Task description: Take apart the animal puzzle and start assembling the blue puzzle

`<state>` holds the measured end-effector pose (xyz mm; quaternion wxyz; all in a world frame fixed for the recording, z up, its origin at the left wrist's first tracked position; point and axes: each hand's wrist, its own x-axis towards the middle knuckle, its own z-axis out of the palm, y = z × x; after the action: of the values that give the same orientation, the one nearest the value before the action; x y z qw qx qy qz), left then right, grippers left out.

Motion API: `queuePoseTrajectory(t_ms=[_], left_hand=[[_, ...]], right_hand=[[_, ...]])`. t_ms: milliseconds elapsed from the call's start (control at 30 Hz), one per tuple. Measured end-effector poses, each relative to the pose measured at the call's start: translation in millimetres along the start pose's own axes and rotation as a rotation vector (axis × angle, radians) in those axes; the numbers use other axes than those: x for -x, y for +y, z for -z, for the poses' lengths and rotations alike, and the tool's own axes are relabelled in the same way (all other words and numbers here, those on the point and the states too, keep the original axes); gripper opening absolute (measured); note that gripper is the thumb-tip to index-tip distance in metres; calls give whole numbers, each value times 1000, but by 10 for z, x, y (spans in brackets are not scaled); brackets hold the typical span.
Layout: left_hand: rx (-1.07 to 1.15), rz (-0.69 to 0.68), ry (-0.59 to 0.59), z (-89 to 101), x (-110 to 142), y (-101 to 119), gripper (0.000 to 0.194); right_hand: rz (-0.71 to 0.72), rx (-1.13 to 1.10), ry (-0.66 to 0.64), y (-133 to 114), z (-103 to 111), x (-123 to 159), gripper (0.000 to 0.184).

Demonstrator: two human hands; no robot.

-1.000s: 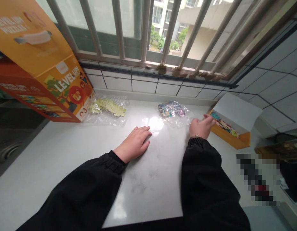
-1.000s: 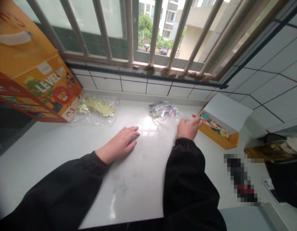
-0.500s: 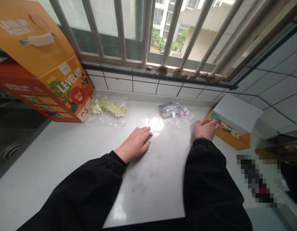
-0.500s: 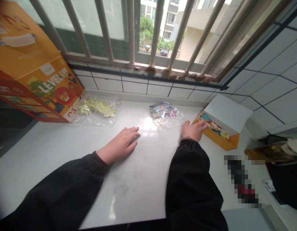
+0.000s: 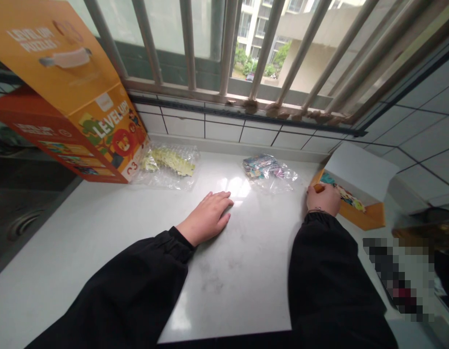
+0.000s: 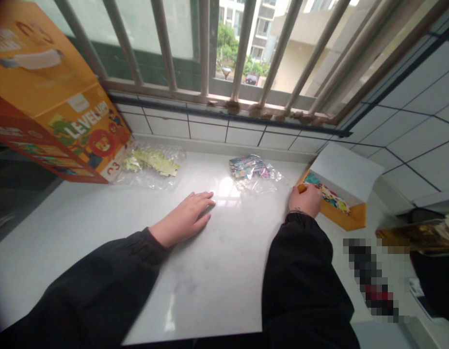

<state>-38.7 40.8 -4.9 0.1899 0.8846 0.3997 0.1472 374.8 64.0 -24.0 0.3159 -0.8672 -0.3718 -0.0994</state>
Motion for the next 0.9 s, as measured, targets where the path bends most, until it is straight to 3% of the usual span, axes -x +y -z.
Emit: queuePoseTrajectory(t_ms=[500,900], left_hand=[[25,-3,9,4,-1,-5,38],[44,-2,24,2,-12,-41,36]], right_hand=[[108,-133,212,-238,215,111,25],[160,-166,221,-472,361,292,25]])
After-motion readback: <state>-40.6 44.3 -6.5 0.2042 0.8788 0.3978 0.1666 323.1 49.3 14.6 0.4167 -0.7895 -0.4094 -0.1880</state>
